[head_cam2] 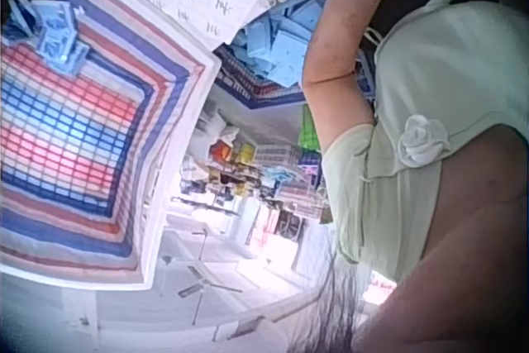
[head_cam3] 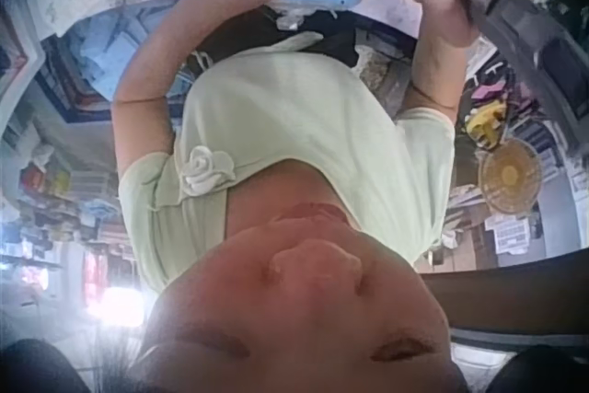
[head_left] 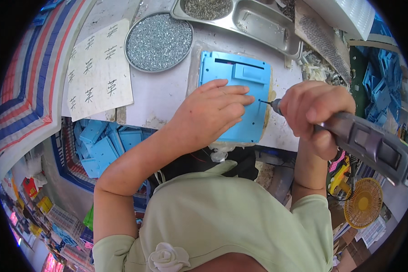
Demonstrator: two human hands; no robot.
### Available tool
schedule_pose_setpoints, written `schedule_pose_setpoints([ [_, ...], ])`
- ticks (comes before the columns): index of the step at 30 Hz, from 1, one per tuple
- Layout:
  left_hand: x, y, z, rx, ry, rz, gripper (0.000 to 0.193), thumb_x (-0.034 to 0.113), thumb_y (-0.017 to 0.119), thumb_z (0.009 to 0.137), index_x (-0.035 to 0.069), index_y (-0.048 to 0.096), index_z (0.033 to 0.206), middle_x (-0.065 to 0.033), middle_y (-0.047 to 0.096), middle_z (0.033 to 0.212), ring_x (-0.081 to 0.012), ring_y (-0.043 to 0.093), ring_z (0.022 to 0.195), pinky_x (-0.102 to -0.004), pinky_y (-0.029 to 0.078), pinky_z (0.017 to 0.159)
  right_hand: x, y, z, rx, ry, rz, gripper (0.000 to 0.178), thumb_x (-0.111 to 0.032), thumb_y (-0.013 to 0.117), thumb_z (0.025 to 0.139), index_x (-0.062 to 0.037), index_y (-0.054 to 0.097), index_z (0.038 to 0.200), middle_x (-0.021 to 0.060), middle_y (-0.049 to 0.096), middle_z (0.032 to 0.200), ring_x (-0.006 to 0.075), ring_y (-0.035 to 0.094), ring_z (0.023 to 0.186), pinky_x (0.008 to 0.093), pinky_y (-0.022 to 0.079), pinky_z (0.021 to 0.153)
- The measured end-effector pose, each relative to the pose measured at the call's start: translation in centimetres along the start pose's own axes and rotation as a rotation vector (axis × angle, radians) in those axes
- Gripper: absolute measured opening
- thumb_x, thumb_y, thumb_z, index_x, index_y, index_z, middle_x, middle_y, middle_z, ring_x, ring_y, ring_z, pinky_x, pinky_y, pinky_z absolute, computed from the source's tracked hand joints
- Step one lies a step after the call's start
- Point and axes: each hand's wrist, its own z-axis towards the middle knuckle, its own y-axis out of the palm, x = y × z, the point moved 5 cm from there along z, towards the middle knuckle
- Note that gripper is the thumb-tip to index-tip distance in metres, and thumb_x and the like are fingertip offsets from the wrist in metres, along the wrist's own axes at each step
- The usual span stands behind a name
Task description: Soldering components onto a circuit board and assembling a plastic device housing.
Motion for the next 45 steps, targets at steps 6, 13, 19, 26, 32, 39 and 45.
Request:
schedule_pose_setpoints([
  [6,0.1,0.3,-0.3,0.003,-0.004,-0.009,0.013,0.009,0.07,0.09,0.007,0.063,0.101,-0.0062,0.069,0.131,-0.0265,0.06,0.129,-0.0504,0.043,0.109,-1.1,2.1,-1.5,-0.104,-0.077,0.104,0.031,-0.025,0.081,0.087,-0.0052,0.058,0.09,0.0012,0.056,0.058,0.019,0.055,0.046,0.0329,0.047,0.049],
  [13,-0.6,0.0,-0.1,0.018,0.021,-0.043,0.013,0.009,0.07,0.09,0.008,0.064,0.101,-0.0043,0.07,0.13,-0.025,0.061,0.128,-0.0511,0.04,0.111,0.8,3.9,-2.6,-0.111,-0.02,-0.05,0.034,-0.032,0.08,0.089,-0.0109,0.054,0.083,-0.0008,0.055,0.055,0.0164,0.052,0.043,0.0311,0.044,0.046],
  [19,-1.5,-0.5,-0.5,0.035,-0.011,-0.022,0.012,0.01,0.07,0.09,0.01,0.065,0.101,-0.0024,0.07,0.129,-0.0218,0.062,0.128,-0.0503,0.037,0.113,-0.4,1.3,-1.0,-0.081,-0.08,0.016,0.033,-0.035,0.079,0.088,-0.01,0.058,0.086,-0.0002,0.056,0.056,0.0174,0.055,0.047,0.0325,0.048,0.049],
  [26,-1.8,-0.6,-0.1,0.034,-0.012,-0.049,0.007,0.012,0.067,0.092,0.011,0.063,0.097,-0.0023,0.071,0.127,-0.0224,0.063,0.127,-0.0482,0.038,0.111,-0.9,1.2,0.4,-0.117,-0.134,-0.009,0.031,-0.039,0.075,0.091,-0.0149,0.057,0.094,-0.0063,0.056,0.058,0.0101,0.052,0.044,0.0287,0.047,0.049],
  [32,-2.0,-0.6,-0.3,0.057,-0.027,-0.087,0.005,0.012,0.066,0.093,0.012,0.062,0.096,-0.0031,0.072,0.125,-0.0227,0.063,0.126,-0.0474,0.039,0.109,1.1,2.9,0.5,-0.082,-0.039,0.018,0.034,-0.043,0.077,0.091,-0.0143,0.058,0.091,-0.0028,0.056,0.057,0.0143,0.054,0.046,0.0319,0.047,0.052],
  [39,-2.0,-0.7,-0.1,0.065,-0.023,-0.099,0.006,0.012,0.066,0.092,0.012,0.062,0.097,-0.0036,0.072,0.124,-0.0235,0.063,0.125,-0.0468,0.039,0.108,1.5,3.4,0.7,-0.067,-0.028,-0.002,0.036,-0.043,0.077,0.091,-0.0134,0.058,0.09,-0.0024,0.056,0.057,0.0145,0.055,0.046,0.0324,0.047,0.05],
  [45,-2.0,-0.5,-0.2,0.052,-0.027,-0.083,0.011,0.011,0.068,0.09,0.012,0.065,0.1,-0.0026,0.071,0.126,-0.0213,0.063,0.126,-0.0465,0.039,0.108,2.2,3.9,0.4,-0.08,-0.07,-0.044,0.028,-0.021,0.079,0.086,-0.0048,0.057,0.091,0.0021,0.055,0.059,0.0182,0.054,0.048,0.0332,0.048,0.051],
])
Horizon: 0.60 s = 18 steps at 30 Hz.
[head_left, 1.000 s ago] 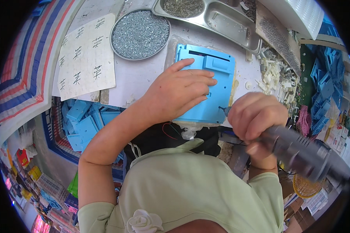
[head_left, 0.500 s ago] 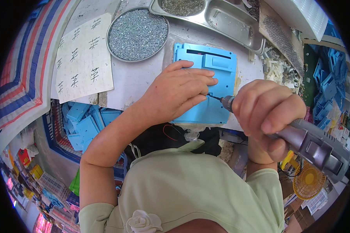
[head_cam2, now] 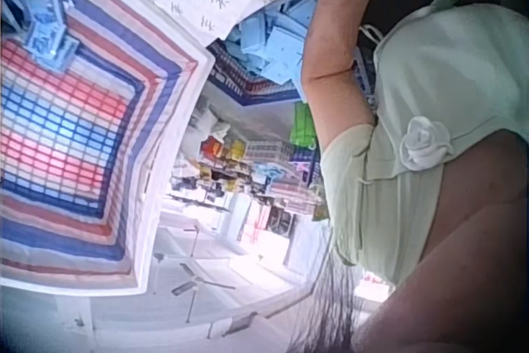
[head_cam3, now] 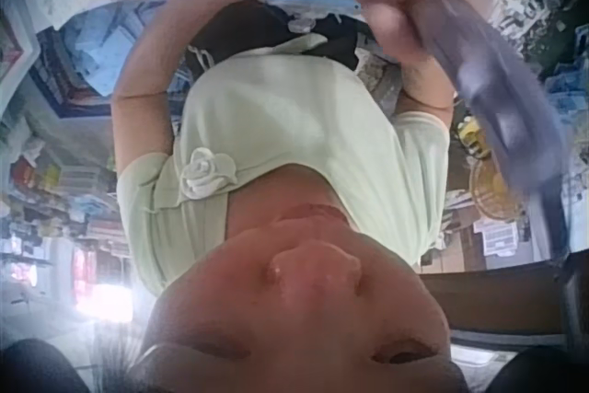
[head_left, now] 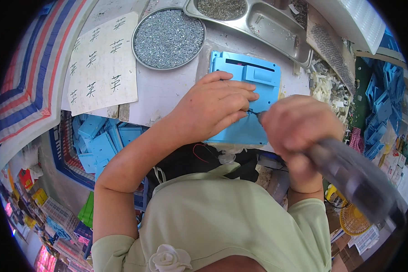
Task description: Soldering components onto a circuit board and assembling a plastic device housing.
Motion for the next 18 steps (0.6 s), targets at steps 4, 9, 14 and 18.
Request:
schedule_pose_setpoints([
  [4,-0.1,0.0,-0.1,-0.002,0.002,0.006,0.013,0.011,0.068,0.09,0.012,0.065,0.102,-0.0023,0.071,0.126,-0.0207,0.063,0.126,-0.0465,0.039,0.108,-0.3,-0.8,0.1,-0.024,-0.014,0.053,0.027,-0.02,0.079,0.086,-0.0043,0.057,0.093,0.0018,0.055,0.059,0.018,0.055,0.05,0.0335,0.049,0.054],
  [9,0.0,-0.2,0.2,0.007,0.028,0.011,0.01,0.011,0.067,0.092,0.011,0.063,0.101,-0.0023,0.071,0.127,-0.0224,0.062,0.127,-0.0464,0.039,0.108,-3.5,-3.7,0.0,0.033,-0.058,-0.032,0.032,-0.037,0.072,0.094,-0.0104,0.054,0.099,-0.0019,0.057,0.063,0.0141,0.054,0.051,0.0312,0.045,0.052],
  [14,0.3,-0.1,0.0,-0.03,-0.001,0.036,0.009,0.011,0.067,0.092,0.011,0.063,0.1,-0.0025,0.071,0.127,-0.0232,0.062,0.127,-0.046,0.04,0.107,-1.3,-3.4,-0.8,0.139,0.04,-0.016,0.035,-0.03,0.08,0.089,-0.0053,0.055,0.093,0.0027,0.056,0.065,0.0171,0.054,0.055,0.0333,0.047,0.056],
  [18,0.3,-0.2,0.3,-0.017,-0.006,0.022,0.01,0.011,0.068,0.092,0.012,0.063,0.1,-0.0019,0.071,0.127,-0.0226,0.063,0.127,-0.0459,0.039,0.108,-0.6,-3.0,-0.4,0.037,0.002,-0.061,0.024,-0.013,0.077,0.087,-0.0026,0.056,0.091,0.006,0.056,0.062,0.0201,0.055,0.053,0.0332,0.046,0.053],
])
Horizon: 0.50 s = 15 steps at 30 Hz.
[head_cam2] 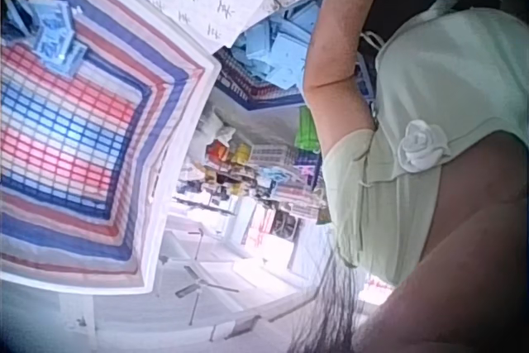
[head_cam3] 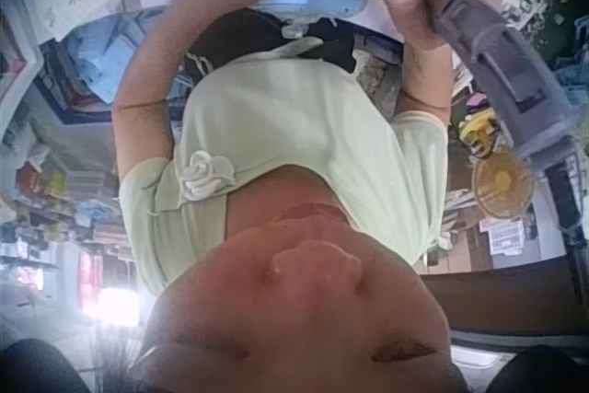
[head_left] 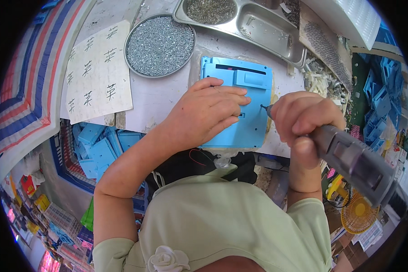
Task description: Soldering components onto a circuit board and assembling a plastic device housing.
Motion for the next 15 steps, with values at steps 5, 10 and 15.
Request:
schedule_pose_setpoints([
  [5,0.0,0.3,-0.6,-0.034,-0.021,0.013,0.012,0.012,0.069,0.091,0.012,0.064,0.102,-0.002,0.07,0.129,-0.0204,0.061,0.129,-0.0456,0.038,0.109,0.3,-0.8,1.5,-0.102,0.028,0.108,0.025,-0.018,0.077,0.085,-0.0041,0.057,0.087,0.0047,0.055,0.06,0.0193,0.054,0.05,0.0322,0.044,0.049],
  [10,0.1,0.1,-0.3,-0.055,-0.021,-0.007,0.013,0.011,0.07,0.09,0.011,0.063,0.102,-0.0023,0.07,0.13,-0.0192,0.06,0.13,-0.0451,0.037,0.11,-0.2,-4.2,4.1,0.051,-0.115,0.091,0.024,-0.029,0.065,0.096,-0.0085,0.054,0.094,-0.002,0.05,0.058,0.0122,0.047,0.049,0.0296,0.039,0.05],
  [15,-0.2,-0.2,0.0,-0.043,-0.001,0.015,0.013,0.013,0.072,0.09,0.012,0.061,0.097,-0.002,0.07,0.13,-0.0188,0.06,0.131,-0.0441,0.038,0.109,3.3,-3.8,5.0,0.024,0.016,0.057,0.026,-0.023,0.067,0.096,-0.005,0.049,0.09,0.0043,0.052,0.065,0.0131,0.047,0.051,0.0305,0.038,0.048],
])
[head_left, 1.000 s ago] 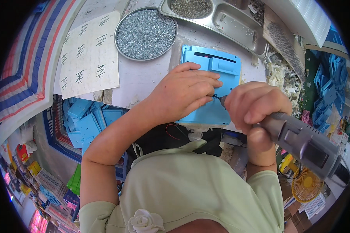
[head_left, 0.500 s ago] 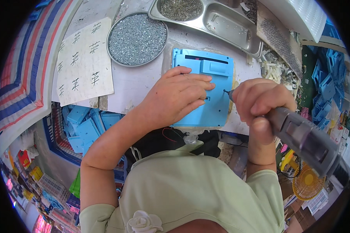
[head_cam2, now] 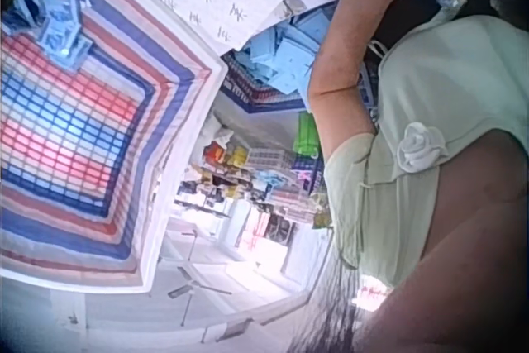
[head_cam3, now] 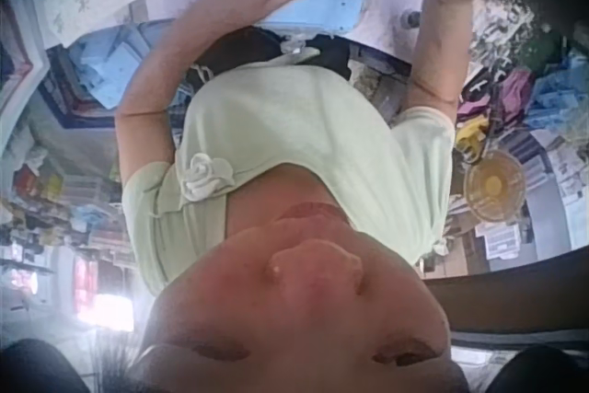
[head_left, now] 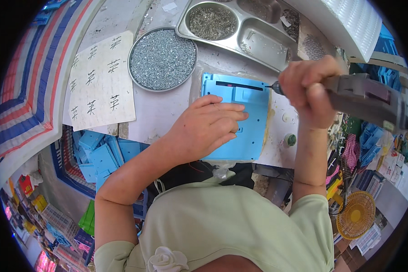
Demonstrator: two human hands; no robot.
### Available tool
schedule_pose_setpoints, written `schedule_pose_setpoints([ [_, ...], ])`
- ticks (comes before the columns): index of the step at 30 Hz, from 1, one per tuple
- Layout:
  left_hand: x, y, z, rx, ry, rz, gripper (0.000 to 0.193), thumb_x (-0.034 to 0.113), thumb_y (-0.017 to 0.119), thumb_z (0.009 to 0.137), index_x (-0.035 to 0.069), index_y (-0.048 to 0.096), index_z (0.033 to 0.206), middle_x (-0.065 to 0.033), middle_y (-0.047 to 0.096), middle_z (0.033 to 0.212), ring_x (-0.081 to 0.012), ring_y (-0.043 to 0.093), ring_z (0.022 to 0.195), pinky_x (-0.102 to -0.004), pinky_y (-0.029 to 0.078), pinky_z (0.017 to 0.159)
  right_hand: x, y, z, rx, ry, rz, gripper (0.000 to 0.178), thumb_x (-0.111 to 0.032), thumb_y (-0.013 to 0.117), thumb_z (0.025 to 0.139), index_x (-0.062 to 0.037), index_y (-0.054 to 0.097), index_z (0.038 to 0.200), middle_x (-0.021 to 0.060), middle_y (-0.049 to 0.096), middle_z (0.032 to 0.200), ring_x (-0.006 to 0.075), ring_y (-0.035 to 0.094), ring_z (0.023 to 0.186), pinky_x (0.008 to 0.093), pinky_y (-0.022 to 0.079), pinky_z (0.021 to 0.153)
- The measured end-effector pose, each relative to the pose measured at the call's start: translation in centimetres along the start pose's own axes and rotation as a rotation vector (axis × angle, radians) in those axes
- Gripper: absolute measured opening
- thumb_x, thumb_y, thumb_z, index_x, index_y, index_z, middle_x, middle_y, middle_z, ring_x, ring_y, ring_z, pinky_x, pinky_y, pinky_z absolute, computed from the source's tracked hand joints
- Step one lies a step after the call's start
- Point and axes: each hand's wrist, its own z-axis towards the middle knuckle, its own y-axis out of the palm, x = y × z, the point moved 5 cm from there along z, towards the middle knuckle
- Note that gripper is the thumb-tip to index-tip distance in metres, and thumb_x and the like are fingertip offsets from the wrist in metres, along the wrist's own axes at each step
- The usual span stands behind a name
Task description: Soldering components onto a circuit board and assembling a plastic device housing.
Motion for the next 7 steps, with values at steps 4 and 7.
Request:
schedule_pose_setpoints([
  [4,0.2,0.4,-0.4,0.019,-0.023,-0.034,0.013,0.013,0.072,0.09,0.013,0.061,0.096,-0.002,0.07,0.13,-0.0186,0.059,0.131,-0.0438,0.038,0.109,-1.3,-0.3,-0.1,0.024,-0.005,-0.055,0.023,-0.028,0.061,0.097,-0.0084,0.049,0.094,-0.0008,0.05,0.061,0.0132,0.047,0.054,0.0328,0.041,0.059],
  [7,0.0,0.5,-0.4,-0.03,-0.033,-0.012,0.014,0.015,0.072,0.09,0.014,0.061,0.097,-0.0023,0.068,0.134,-0.017,0.057,0.134,-0.0427,0.035,0.112,-1.8,-0.2,0.0,-0.015,0.003,-0.042,0.023,-0.03,0.06,0.097,-0.0089,0.05,0.096,-0.0011,0.051,0.062,0.0138,0.048,0.055,0.0338,0.044,0.061],
])
